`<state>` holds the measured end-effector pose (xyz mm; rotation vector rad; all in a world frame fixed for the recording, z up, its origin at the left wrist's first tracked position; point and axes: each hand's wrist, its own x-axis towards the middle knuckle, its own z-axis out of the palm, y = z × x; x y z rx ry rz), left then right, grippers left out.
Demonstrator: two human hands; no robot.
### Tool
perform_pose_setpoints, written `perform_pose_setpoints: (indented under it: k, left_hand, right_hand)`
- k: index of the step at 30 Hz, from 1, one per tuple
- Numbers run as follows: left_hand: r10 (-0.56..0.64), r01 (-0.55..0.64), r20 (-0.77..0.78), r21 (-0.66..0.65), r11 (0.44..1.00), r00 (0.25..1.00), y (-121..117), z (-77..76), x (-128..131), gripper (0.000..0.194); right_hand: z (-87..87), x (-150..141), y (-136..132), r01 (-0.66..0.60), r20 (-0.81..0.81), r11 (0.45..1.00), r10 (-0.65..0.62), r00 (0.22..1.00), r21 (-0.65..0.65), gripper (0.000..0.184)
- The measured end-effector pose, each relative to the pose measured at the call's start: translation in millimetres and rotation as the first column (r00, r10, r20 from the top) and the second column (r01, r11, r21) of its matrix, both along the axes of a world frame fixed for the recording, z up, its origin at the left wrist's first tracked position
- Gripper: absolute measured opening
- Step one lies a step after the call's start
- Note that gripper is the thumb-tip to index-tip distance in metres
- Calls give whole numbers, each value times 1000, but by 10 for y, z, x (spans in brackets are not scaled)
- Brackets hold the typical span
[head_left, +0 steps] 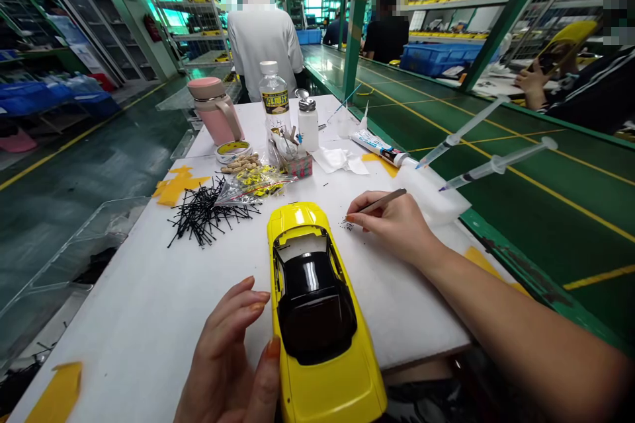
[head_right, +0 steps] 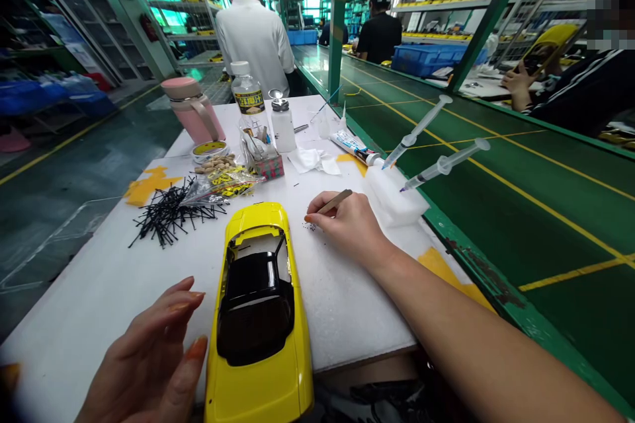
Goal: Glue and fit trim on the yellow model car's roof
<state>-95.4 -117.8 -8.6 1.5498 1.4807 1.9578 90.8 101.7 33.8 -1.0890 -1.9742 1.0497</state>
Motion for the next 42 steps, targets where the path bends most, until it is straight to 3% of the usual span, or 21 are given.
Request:
perform_pose_setpoints:
  k: [6,16,22,26,30,35,42]
  left_hand:
    - [16,-17,-16,-48,999,1000,-14,-26,-43,54]
    - [5,-5,-38,-17,1000,999,-16,8,-20,55]
    - [115,-113,31,-57,992,993,-23,20,90,42]
    - [135,-131,64,-61,990,989,-27,33,126,40]
    - [155,-150,72,-67,986,985,-9,47,152,38]
    - [183,-179,66,-56,982,981,3,57,167,37]
    - [152,-149,63,-47,988,986,-1,61,164,38]
  right_hand:
    - [-23,-3,10,-17,9,999,17,1000,35,20]
    - [-8,-5,-5,-21,-14,1000,21,1000,-9,22]
    - [213,76,-106,-18,-92,1000,17,996,-14,18]
    - [505,153,-329,-141,53,990,142,988,-25,3]
    - [693,175,-548,-256,208,966,241,948,46,19]
    - [688,123,-641,-370,323,922,317,892,118,17]
    - [673,9,-654,-365,416,921,281,865,135,17]
